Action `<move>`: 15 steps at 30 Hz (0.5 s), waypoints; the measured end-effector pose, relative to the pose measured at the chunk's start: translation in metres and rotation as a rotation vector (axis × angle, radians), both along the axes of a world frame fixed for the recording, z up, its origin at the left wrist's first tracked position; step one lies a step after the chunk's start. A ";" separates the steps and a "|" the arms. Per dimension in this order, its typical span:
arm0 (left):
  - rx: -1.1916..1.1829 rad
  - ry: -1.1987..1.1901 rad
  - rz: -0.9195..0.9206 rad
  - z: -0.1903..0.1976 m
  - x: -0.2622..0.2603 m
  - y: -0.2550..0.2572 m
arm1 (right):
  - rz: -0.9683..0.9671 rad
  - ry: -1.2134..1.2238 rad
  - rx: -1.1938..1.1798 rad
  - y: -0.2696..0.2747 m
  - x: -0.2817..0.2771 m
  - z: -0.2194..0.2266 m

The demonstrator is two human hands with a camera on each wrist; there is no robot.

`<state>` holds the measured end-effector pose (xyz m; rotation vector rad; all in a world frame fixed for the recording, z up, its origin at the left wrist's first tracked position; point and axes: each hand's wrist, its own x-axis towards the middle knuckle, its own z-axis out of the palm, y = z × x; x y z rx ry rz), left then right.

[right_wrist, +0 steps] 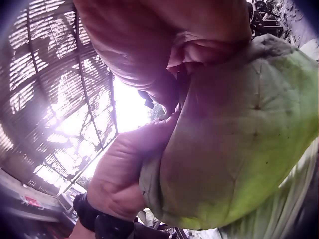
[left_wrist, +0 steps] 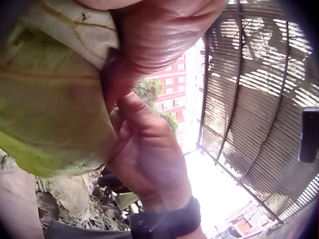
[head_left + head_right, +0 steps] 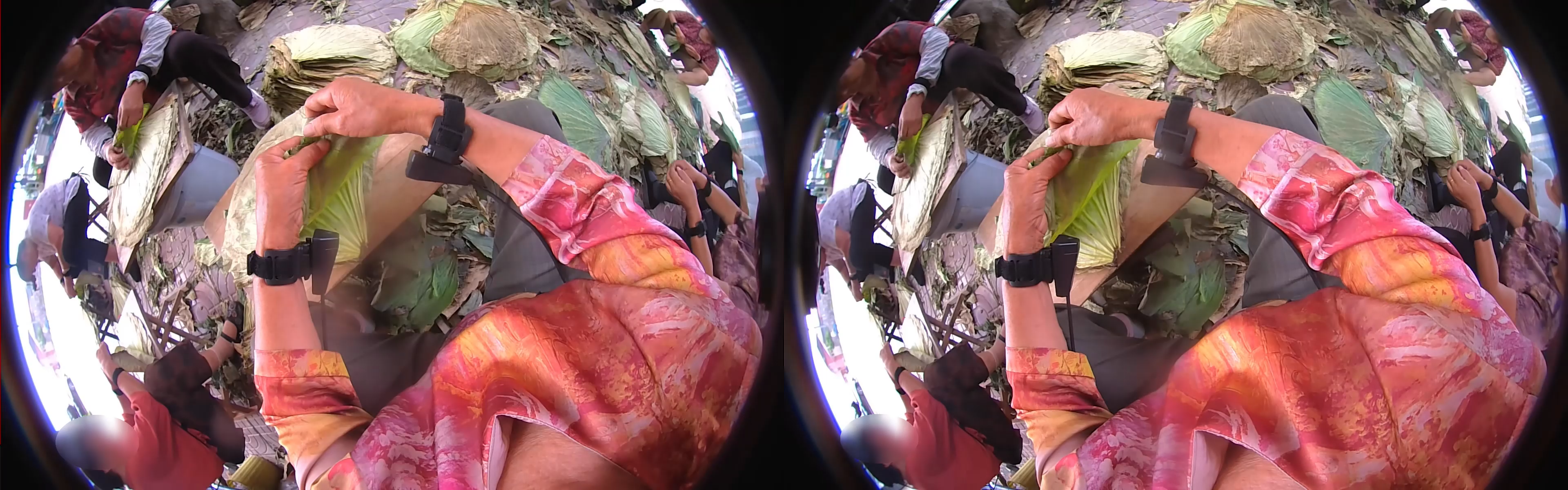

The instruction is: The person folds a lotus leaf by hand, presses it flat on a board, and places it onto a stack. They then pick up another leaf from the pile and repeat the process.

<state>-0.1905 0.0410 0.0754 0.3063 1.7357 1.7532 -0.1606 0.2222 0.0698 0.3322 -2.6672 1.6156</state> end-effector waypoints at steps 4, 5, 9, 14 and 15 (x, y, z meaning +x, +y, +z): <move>-0.046 0.057 0.018 0.004 0.004 0.003 | -0.026 0.082 0.049 -0.003 0.001 -0.001; -0.056 0.065 0.025 0.005 0.005 0.003 | -0.040 0.088 0.055 -0.003 0.001 -0.002; -0.049 0.079 0.074 0.002 0.004 0.005 | -0.075 0.134 0.055 -0.007 0.001 -0.003; -0.113 0.311 0.089 -0.003 -0.001 0.004 | -0.115 0.015 -0.003 -0.009 0.000 -0.002; -0.143 0.374 0.085 -0.004 -0.001 0.004 | -0.123 0.007 0.024 -0.009 -0.001 -0.004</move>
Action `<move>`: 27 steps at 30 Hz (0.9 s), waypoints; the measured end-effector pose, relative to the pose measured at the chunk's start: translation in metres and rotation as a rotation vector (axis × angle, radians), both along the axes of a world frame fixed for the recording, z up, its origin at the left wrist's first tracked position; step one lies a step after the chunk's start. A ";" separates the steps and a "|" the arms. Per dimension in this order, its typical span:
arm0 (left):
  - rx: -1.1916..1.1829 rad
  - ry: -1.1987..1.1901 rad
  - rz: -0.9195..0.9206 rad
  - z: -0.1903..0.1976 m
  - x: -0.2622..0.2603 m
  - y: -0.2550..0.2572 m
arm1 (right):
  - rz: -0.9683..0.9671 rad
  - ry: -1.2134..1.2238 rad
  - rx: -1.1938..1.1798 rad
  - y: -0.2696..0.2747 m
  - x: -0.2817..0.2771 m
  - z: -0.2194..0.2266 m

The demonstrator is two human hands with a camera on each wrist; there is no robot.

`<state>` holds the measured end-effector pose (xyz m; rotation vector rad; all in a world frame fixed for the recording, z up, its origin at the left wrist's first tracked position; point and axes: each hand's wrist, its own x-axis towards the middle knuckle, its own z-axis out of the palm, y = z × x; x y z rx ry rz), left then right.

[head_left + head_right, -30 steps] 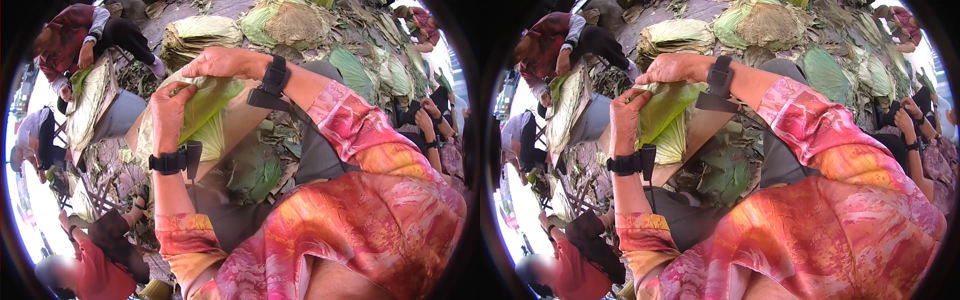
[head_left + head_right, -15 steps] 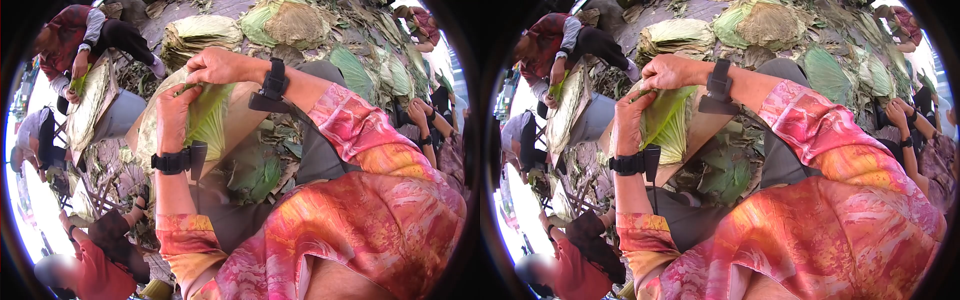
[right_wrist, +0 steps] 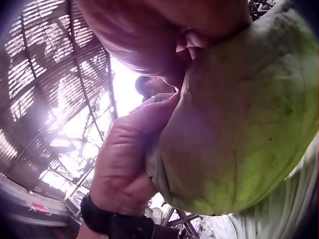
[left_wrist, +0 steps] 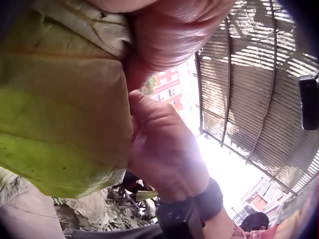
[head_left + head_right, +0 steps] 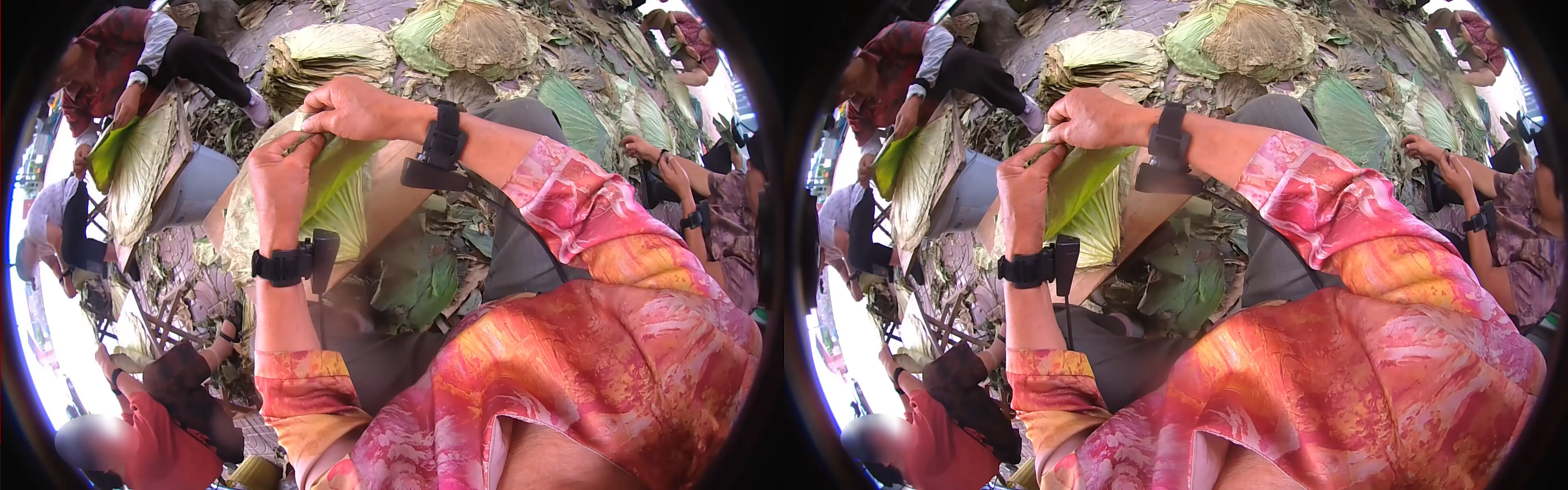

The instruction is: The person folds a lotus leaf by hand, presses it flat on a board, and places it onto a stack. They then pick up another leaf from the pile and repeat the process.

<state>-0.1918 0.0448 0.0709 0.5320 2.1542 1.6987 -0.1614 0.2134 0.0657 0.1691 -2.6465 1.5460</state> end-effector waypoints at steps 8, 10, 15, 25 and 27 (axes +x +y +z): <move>-0.024 0.034 -0.042 -0.002 -0.005 -0.003 | 0.078 -0.225 -0.251 0.011 -0.007 -0.005; 0.028 -0.078 -0.065 0.001 -0.005 -0.004 | 0.097 -0.179 -0.166 0.012 0.000 0.002; 0.143 -0.364 -0.083 0.010 0.004 -0.001 | 0.093 -0.018 -0.032 0.008 0.002 0.005; 0.103 -0.207 0.033 0.004 0.002 0.004 | -0.025 0.044 -0.003 0.000 0.004 0.003; 0.088 -0.161 0.021 0.003 0.003 0.005 | -0.034 0.000 0.019 0.000 0.002 -0.001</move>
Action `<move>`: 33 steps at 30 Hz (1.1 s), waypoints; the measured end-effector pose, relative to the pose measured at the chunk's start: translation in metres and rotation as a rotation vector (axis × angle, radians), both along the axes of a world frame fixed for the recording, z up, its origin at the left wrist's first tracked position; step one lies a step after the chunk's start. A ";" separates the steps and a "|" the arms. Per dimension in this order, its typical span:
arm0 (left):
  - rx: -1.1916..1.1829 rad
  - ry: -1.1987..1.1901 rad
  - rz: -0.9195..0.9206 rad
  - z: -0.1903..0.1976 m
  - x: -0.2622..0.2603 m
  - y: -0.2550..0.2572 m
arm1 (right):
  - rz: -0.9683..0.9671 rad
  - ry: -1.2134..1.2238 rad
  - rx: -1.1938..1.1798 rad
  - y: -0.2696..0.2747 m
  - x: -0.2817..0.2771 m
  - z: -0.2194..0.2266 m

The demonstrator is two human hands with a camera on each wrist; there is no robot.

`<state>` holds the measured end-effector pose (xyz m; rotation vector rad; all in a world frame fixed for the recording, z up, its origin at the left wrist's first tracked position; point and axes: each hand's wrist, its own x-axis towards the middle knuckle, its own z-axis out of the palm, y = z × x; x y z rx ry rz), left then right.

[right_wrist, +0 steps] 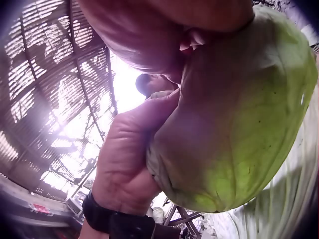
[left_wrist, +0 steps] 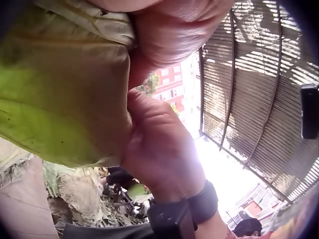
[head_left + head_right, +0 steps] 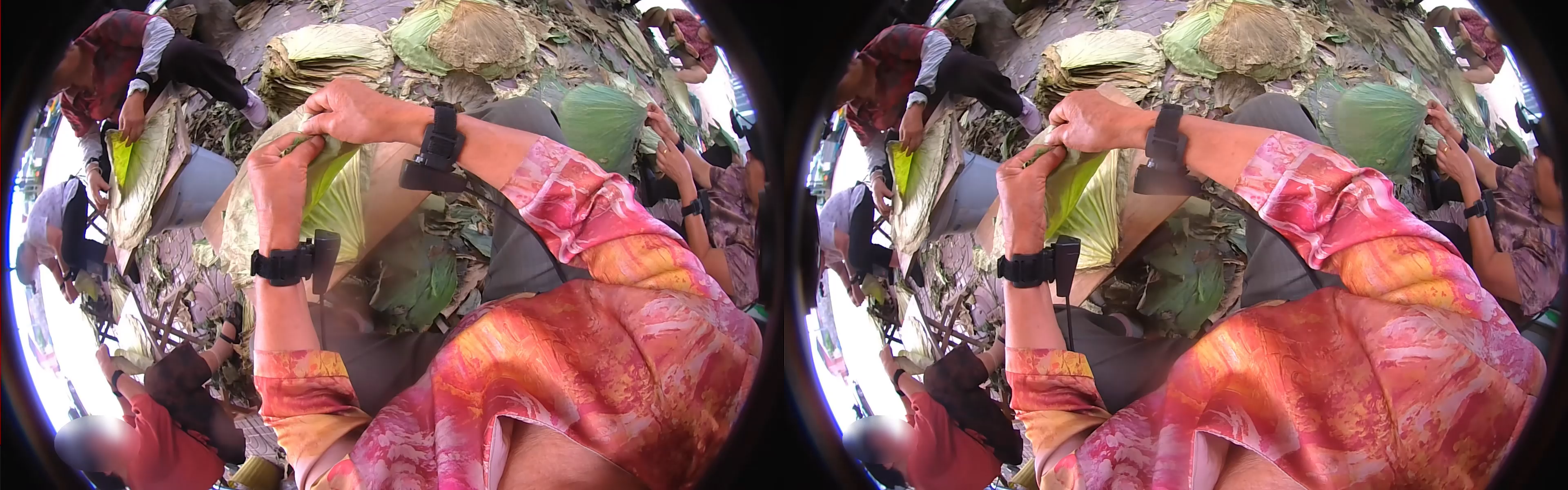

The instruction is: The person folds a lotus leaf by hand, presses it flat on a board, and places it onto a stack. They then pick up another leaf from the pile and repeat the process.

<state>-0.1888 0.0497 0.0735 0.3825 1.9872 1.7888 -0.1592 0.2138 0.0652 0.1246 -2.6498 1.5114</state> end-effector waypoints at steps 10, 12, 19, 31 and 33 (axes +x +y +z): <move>0.003 0.004 -0.079 -0.003 -0.010 -0.009 | 0.161 -0.286 -0.338 0.015 -0.004 0.000; 0.067 -0.114 -0.072 -0.002 -0.008 -0.010 | 0.151 -0.259 -0.382 0.012 -0.003 -0.002; 0.054 -0.132 -0.044 -0.001 -0.003 -0.005 | 0.124 -0.178 -0.329 0.007 -0.001 0.001; -0.032 -0.018 -0.003 0.001 0.000 -0.005 | 0.063 0.065 0.009 0.001 0.001 0.003; -0.076 0.086 -0.002 -0.003 -0.002 -0.005 | 0.039 0.050 0.015 0.001 0.001 0.001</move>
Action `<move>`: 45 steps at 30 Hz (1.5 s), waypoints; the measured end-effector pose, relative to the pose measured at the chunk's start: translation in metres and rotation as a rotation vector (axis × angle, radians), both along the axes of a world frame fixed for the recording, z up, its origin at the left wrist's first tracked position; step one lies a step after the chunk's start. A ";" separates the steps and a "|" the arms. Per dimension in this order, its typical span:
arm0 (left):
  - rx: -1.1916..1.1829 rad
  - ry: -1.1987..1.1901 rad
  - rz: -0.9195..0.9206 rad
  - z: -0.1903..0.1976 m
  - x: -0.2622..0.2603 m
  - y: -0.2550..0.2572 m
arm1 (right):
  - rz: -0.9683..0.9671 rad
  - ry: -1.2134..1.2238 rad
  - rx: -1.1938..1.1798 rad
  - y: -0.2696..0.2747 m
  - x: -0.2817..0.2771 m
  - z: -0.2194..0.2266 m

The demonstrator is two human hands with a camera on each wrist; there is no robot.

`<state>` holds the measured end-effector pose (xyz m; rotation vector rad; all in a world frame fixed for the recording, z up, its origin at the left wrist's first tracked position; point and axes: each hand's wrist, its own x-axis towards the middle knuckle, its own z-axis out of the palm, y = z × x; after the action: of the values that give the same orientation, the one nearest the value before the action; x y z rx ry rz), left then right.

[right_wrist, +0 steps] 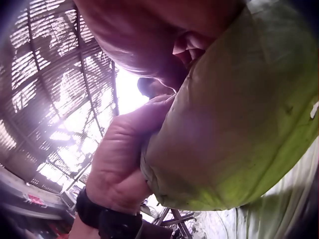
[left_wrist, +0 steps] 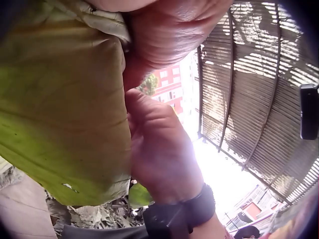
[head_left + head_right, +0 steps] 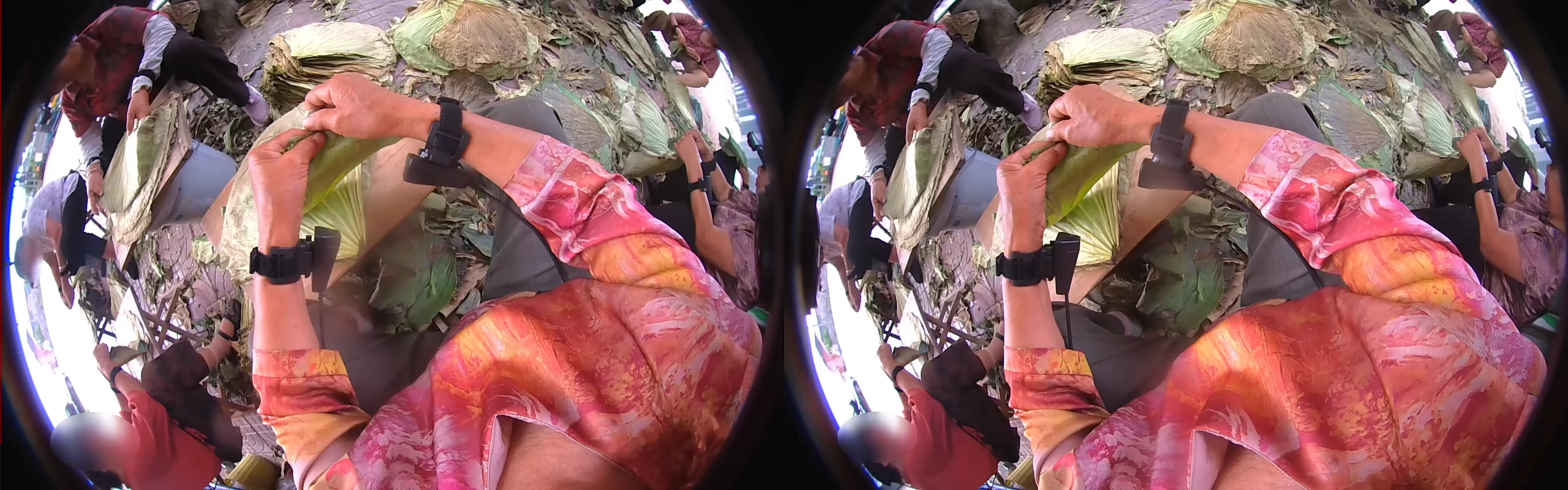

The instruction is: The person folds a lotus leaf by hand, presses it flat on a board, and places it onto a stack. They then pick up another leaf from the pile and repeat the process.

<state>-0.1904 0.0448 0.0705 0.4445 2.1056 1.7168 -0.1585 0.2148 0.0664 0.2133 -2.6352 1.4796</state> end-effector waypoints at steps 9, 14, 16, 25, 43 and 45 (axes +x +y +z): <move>-0.044 0.132 -0.065 0.006 0.000 -0.001 | 0.148 -0.379 -0.123 0.018 -0.004 0.008; 0.119 -0.164 -0.047 0.000 -0.005 -0.008 | 0.198 -0.314 -0.438 0.013 -0.002 -0.007; 0.197 -0.215 -0.030 0.000 -0.005 -0.008 | 0.195 -0.361 -0.568 0.009 0.000 -0.006; -0.085 0.157 -0.061 0.029 -0.005 -0.021 | 0.236 -0.421 -0.726 -0.005 0.009 0.009; -0.010 -0.059 -0.079 0.030 -0.001 -0.019 | 0.062 0.090 -0.147 -0.013 0.012 0.010; -0.038 0.027 -0.055 0.029 0.000 -0.015 | 0.021 0.062 -0.146 -0.013 0.014 0.013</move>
<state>-0.1903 0.0297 0.0997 0.5124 2.1201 1.6466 -0.1442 0.2015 0.0799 0.2696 -2.4713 1.6357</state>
